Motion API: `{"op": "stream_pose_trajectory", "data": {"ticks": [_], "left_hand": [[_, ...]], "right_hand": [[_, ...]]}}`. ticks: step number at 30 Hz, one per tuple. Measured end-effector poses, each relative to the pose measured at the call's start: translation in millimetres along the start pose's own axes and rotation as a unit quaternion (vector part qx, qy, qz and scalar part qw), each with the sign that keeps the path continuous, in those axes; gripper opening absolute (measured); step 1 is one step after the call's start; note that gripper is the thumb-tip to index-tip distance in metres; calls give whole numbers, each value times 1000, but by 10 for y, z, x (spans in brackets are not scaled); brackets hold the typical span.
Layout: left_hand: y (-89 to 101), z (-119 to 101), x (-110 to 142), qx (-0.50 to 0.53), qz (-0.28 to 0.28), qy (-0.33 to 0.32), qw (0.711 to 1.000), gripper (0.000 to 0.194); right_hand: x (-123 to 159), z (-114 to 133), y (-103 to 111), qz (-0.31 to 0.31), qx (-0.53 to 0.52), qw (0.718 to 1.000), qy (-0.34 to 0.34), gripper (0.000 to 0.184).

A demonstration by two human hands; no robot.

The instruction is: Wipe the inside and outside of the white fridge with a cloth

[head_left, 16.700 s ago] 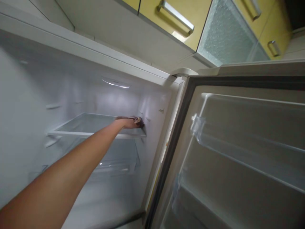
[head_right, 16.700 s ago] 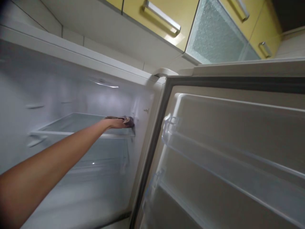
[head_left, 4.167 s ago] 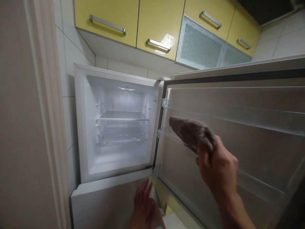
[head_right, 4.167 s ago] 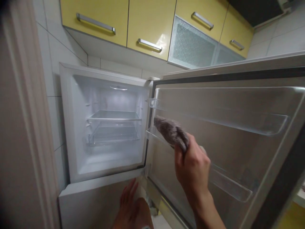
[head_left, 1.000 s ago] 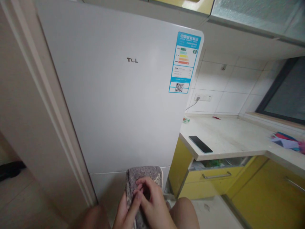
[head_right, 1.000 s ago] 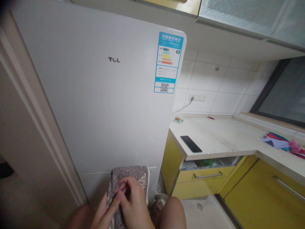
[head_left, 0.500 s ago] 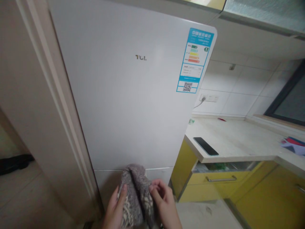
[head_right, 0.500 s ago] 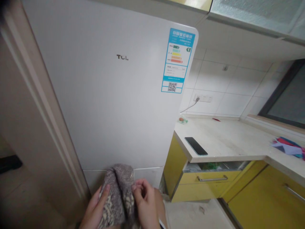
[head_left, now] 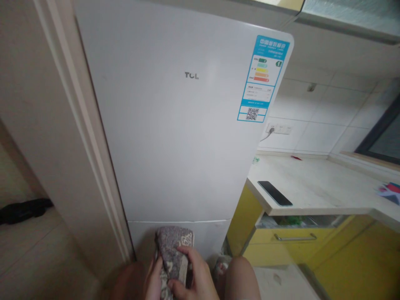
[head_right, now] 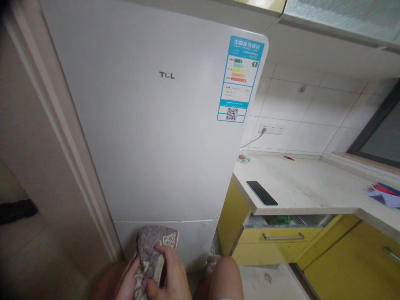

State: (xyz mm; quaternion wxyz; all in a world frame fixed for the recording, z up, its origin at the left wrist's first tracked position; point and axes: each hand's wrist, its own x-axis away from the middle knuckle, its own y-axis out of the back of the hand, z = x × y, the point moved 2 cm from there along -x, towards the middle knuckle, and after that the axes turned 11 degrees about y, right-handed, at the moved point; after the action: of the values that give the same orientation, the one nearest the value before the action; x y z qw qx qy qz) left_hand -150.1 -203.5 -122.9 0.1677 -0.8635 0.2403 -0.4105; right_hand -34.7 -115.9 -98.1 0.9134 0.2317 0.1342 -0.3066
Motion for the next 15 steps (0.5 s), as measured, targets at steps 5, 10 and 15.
{"op": "stream_pose_trajectory", "data": {"ticks": [5, 10, 15], "left_hand": [[-151, -244, 225, -65, 31, -143, 987, 95], [-229, -173, 337, -92, 91, -78, 989, 73], [-210, -4, 351, 0, 64, -24, 998, 70]], "right_hand": [[-5, 109, 75, -75, 35, 996, 21, 53], [-78, 352, 77, -68, 3, 996, 55, 42], [-62, 417, 120, -51, -120, 991, 29, 43]]}}
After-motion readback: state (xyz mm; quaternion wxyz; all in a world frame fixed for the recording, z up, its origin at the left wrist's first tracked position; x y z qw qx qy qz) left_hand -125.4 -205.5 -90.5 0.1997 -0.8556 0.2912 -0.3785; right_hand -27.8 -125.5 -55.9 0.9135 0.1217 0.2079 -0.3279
